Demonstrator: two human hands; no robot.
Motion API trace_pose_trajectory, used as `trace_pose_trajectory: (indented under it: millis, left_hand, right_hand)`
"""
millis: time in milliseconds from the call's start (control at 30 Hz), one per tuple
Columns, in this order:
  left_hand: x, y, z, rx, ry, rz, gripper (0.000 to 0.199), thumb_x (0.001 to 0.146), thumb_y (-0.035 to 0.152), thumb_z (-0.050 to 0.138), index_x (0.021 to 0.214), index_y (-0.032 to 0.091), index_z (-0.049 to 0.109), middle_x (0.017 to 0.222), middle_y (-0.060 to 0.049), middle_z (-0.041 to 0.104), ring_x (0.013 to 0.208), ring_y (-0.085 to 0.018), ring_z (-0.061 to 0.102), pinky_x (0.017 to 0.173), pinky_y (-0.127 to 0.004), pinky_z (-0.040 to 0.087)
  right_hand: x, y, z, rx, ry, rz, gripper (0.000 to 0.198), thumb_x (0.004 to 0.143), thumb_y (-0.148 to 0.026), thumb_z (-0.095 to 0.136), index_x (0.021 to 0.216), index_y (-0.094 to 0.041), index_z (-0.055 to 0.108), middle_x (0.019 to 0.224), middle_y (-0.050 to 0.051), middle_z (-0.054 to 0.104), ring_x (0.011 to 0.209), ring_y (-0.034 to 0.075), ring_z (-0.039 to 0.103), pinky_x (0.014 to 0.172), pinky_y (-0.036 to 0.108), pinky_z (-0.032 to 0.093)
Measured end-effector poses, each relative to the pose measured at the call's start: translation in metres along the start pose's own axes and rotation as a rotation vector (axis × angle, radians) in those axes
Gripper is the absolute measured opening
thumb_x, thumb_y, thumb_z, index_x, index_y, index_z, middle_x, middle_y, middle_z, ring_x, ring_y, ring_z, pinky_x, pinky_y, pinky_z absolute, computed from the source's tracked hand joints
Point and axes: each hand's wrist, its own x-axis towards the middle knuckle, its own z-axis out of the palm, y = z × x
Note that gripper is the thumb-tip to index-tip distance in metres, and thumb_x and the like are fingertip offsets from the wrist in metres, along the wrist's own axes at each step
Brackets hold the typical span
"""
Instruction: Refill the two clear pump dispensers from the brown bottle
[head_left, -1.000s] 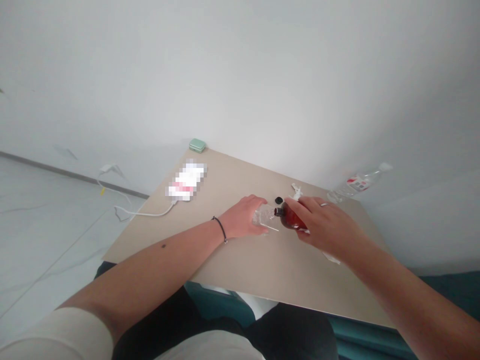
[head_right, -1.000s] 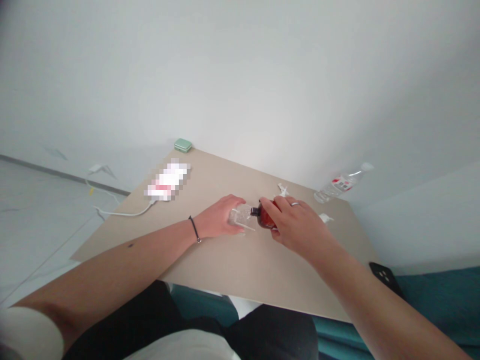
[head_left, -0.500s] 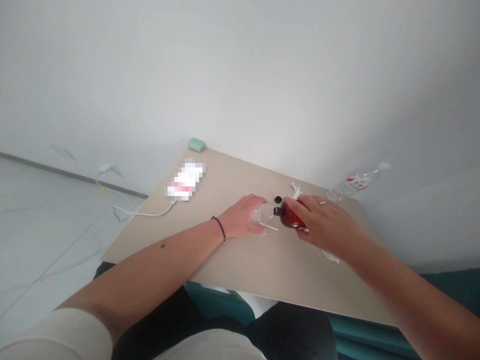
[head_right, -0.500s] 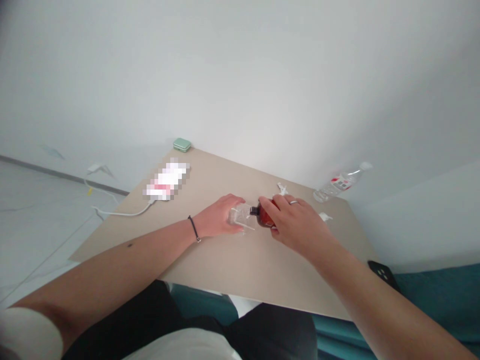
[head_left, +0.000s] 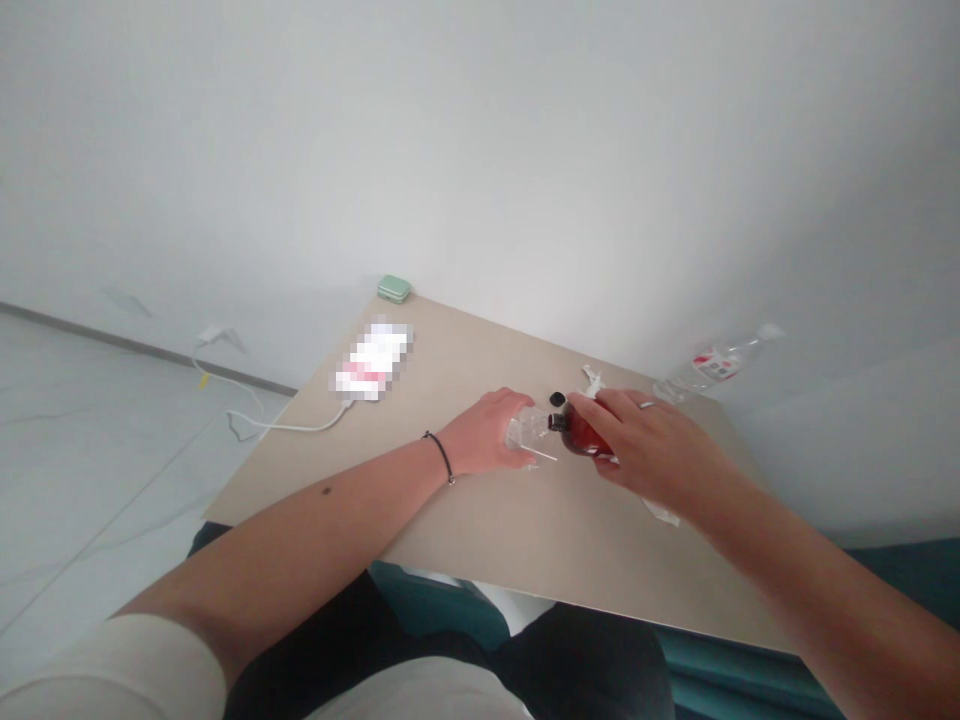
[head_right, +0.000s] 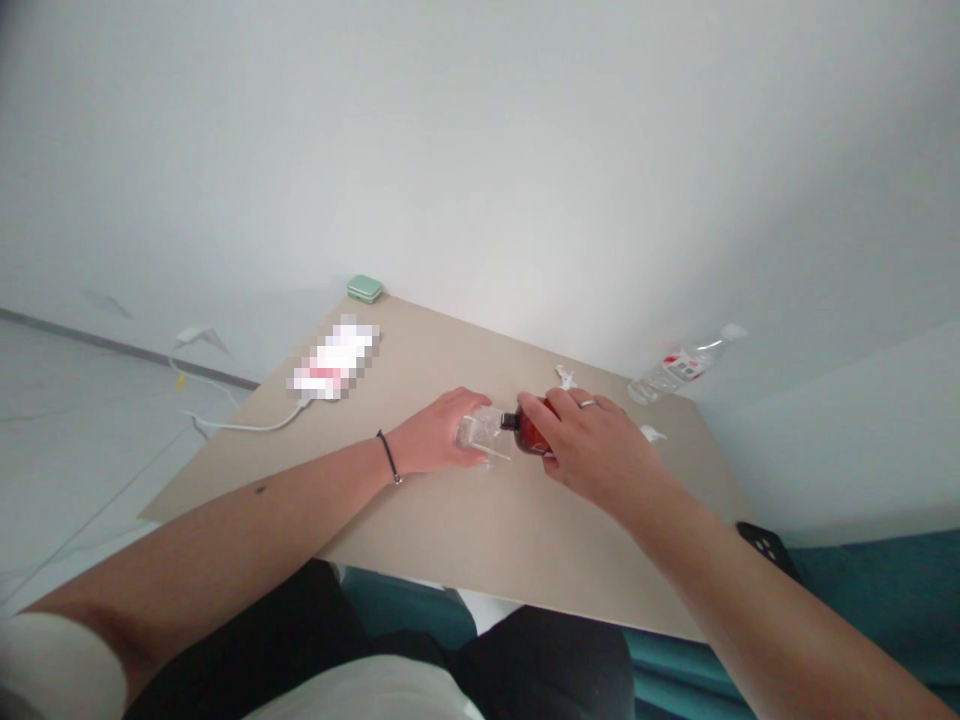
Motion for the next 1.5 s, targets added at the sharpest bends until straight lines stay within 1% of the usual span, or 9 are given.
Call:
trace_pose_trajectory:
  millis: [267,500,733,933,1067,1233,1333,1400,1500]
  left_hand:
    - [0.0003,0.0006,0.0003,-0.01,0.003,-0.003,0.071,0.067,0.039,0.088,0.128,0.02,0.057,0.13,-0.014,0.064,0.122,-0.035,0.059,0.111,-0.053,0.045]
    - [0.0002,0.0013,-0.0002,0.004,-0.004,-0.007,0.071,0.068,0.04,0.088,0.129,0.016,0.058,0.129,-0.015,0.063,0.121,-0.034,0.06,0.111,-0.051,0.045]
    - [0.0002,0.0018,-0.0007,0.013,-0.015,-0.008,0.072,0.07,0.042,0.087,0.13,0.018,0.056,0.13,-0.014,0.062,0.123,-0.034,0.058,0.112,-0.052,0.045]
    - [0.0003,0.0025,-0.0011,0.004,-0.014,0.001,0.073,0.07,0.039,0.088,0.131,0.015,0.056,0.131,-0.017,0.062,0.124,-0.035,0.058,0.113,-0.053,0.044]
    - [0.0003,0.0022,-0.0009,0.019,-0.016,0.011,0.075,0.069,0.037,0.088,0.132,0.012,0.056,0.13,-0.019,0.062,0.124,-0.035,0.058,0.113,-0.051,0.044]
    - [0.0004,0.0003,0.0002,0.023,-0.013,0.0,0.074,0.07,0.04,0.088,0.132,0.017,0.056,0.131,-0.015,0.062,0.124,-0.034,0.058,0.113,-0.052,0.045]
    - [0.0003,0.0004,0.0007,0.018,-0.018,-0.006,0.074,0.07,0.039,0.088,0.132,0.017,0.056,0.132,-0.015,0.062,0.125,-0.034,0.058,0.114,-0.052,0.044]
    - [0.0001,0.0014,0.0005,0.005,-0.022,-0.011,0.076,0.07,0.039,0.088,0.135,0.017,0.055,0.135,-0.016,0.061,0.127,-0.035,0.057,0.114,-0.053,0.043]
    - [-0.0004,0.0034,-0.0002,-0.039,-0.011,-0.012,0.088,0.07,0.037,0.088,0.145,0.019,0.046,0.143,-0.017,0.056,0.13,-0.036,0.055,0.114,-0.055,0.043]
  right_hand:
    - [-0.0004,0.0003,-0.0007,-0.004,0.019,-0.001,0.06,0.081,-0.023,0.067,0.138,-0.017,0.05,0.114,0.014,0.068,0.099,0.031,0.065,0.08,0.038,0.044]
    - [-0.0006,-0.0001,-0.0013,-0.006,0.012,0.005,0.06,0.082,-0.023,0.067,0.139,-0.017,0.05,0.116,0.015,0.068,0.1,0.032,0.065,0.082,0.038,0.045]
    - [-0.0021,0.0002,0.0006,0.015,0.037,0.008,0.061,0.081,-0.023,0.067,0.139,-0.017,0.049,0.117,0.015,0.068,0.1,0.031,0.065,0.082,0.037,0.044]
    - [-0.0007,-0.0002,0.0004,0.001,0.023,0.014,0.061,0.082,-0.023,0.068,0.14,-0.017,0.049,0.117,0.014,0.068,0.1,0.031,0.066,0.082,0.037,0.044]
    - [-0.0006,-0.0008,0.0005,0.009,0.013,0.021,0.062,0.081,-0.022,0.069,0.14,-0.017,0.049,0.117,0.013,0.068,0.098,0.03,0.066,0.082,0.037,0.045]
    - [-0.0013,-0.0009,0.0009,0.004,0.026,0.014,0.062,0.082,-0.023,0.069,0.14,-0.017,0.05,0.117,0.013,0.068,0.099,0.03,0.066,0.082,0.037,0.045]
    - [-0.0013,-0.0003,0.0009,0.003,0.025,0.014,0.061,0.081,-0.022,0.069,0.139,-0.017,0.05,0.116,0.014,0.068,0.099,0.03,0.066,0.082,0.037,0.044]
    - [-0.0013,0.0,0.0009,0.002,0.023,0.011,0.062,0.081,-0.023,0.069,0.139,-0.017,0.049,0.116,0.014,0.068,0.1,0.03,0.065,0.082,0.037,0.043]
    - [-0.0013,0.0002,0.0011,0.0,0.02,0.01,0.062,0.082,-0.024,0.068,0.14,-0.017,0.049,0.116,0.014,0.067,0.1,0.03,0.065,0.081,0.036,0.043]
